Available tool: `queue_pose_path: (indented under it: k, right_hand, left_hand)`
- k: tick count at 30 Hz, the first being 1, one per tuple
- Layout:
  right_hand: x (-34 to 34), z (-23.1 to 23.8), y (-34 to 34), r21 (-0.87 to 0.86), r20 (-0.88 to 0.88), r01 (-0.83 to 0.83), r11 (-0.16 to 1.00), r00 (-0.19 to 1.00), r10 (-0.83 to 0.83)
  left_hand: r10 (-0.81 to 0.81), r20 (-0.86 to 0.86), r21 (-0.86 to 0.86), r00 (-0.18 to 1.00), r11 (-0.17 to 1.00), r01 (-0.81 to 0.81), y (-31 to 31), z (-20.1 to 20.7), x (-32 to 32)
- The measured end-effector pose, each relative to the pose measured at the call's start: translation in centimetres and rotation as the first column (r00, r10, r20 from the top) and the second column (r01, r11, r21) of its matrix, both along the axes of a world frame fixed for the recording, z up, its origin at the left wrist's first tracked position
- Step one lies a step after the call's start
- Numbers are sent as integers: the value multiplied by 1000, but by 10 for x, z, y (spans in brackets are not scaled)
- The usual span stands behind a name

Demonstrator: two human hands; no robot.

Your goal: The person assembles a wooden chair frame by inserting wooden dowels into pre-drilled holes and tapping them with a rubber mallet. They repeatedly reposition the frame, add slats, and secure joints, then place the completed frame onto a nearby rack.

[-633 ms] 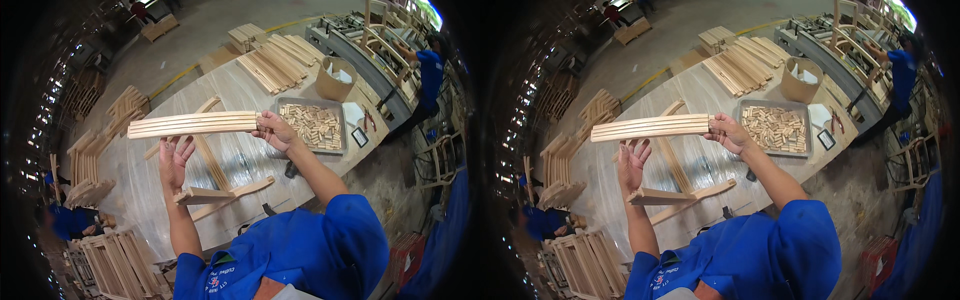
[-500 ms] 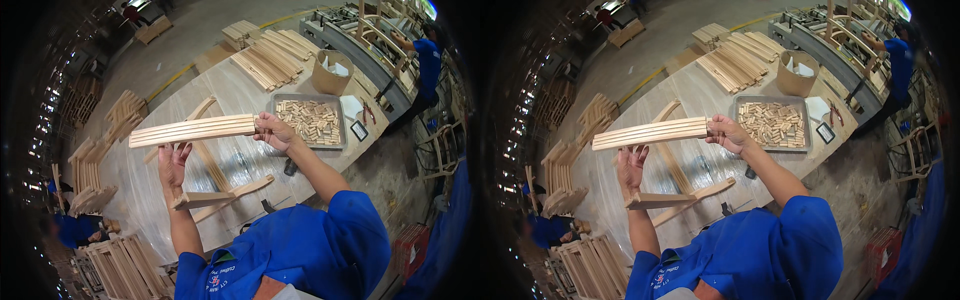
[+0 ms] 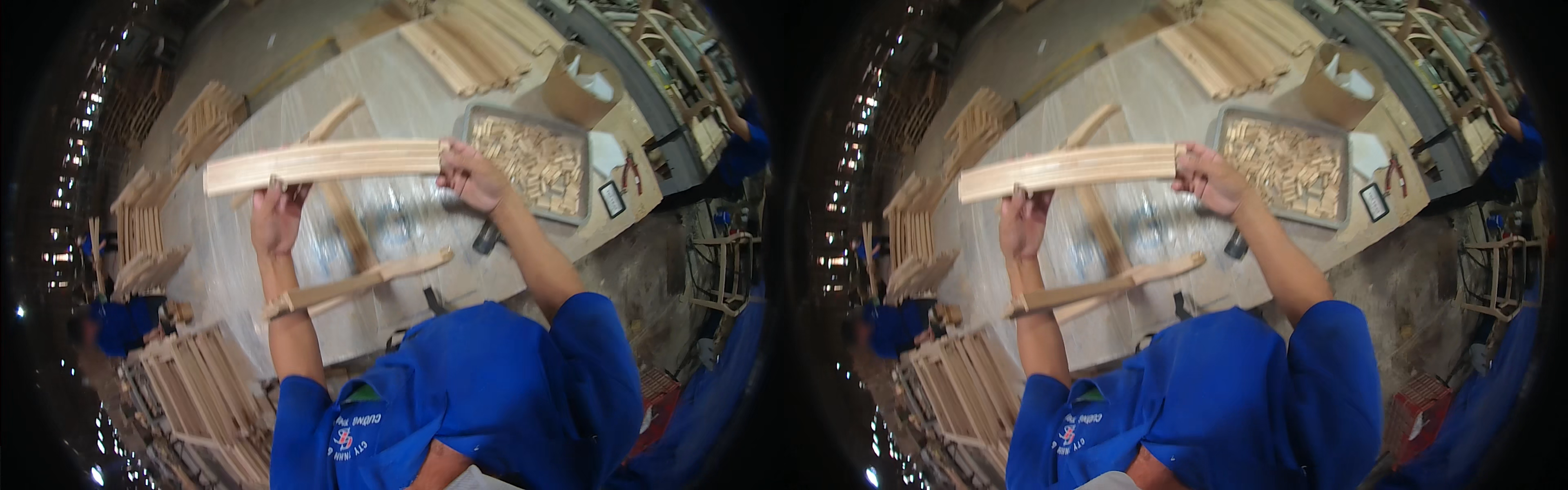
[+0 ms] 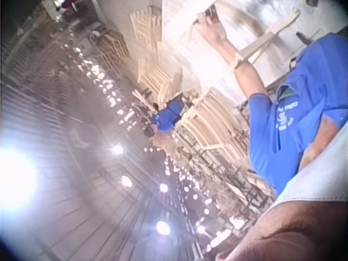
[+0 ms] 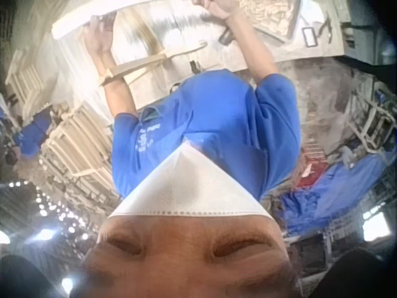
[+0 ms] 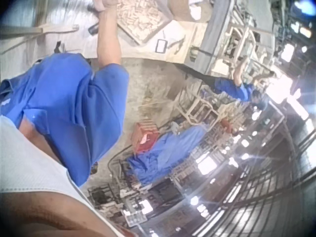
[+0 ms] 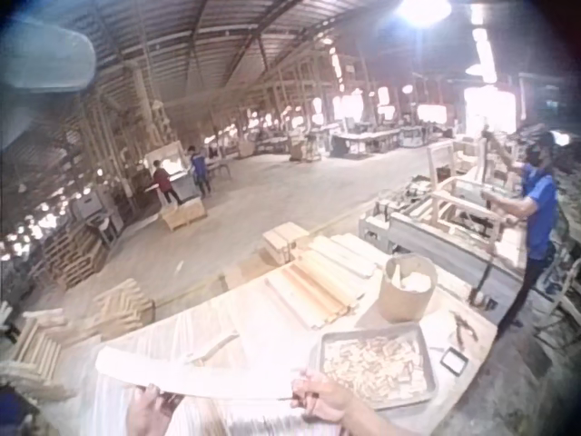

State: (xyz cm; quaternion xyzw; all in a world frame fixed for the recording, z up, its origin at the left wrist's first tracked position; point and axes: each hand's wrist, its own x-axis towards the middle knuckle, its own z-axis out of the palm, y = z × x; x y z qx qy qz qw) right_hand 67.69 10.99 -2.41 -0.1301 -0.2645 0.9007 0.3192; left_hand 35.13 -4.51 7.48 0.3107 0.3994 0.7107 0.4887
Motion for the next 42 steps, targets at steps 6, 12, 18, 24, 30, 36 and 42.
queue_pose_path:
  k: [6,12,18,24,30,36,42]
  right_hand:
    - [1,4,-11,46,151,-132,990,981,123]
    - [0,-20,-27,-56,128,-45,997,990,52]
    - [41,-44,0,-3,105,231,973,968,-230]
    - [62,-64,94,118,141,497,859,848,-510]
    - [38,-54,189,150,372,571,807,724,-581]
    - [55,-78,276,698,707,-17,715,-141,-693]
    - [69,-102,378,538,766,520,663,26,-642]
  left_hand:
    - [78,5,-110,997,991,-77,-4,-13,-7]
    - [35,-147,-287,989,955,-76,-31,-12,-5]
    - [127,48,-159,991,980,-118,-98,-6,17]
    - [240,-78,-34,968,969,-243,-132,8,62]
    - [545,-36,-83,837,833,-546,-128,12,95]
    - [456,-33,-45,889,888,-457,-131,0,83]
    - [456,-59,-49,888,887,-459,-136,-3,82]
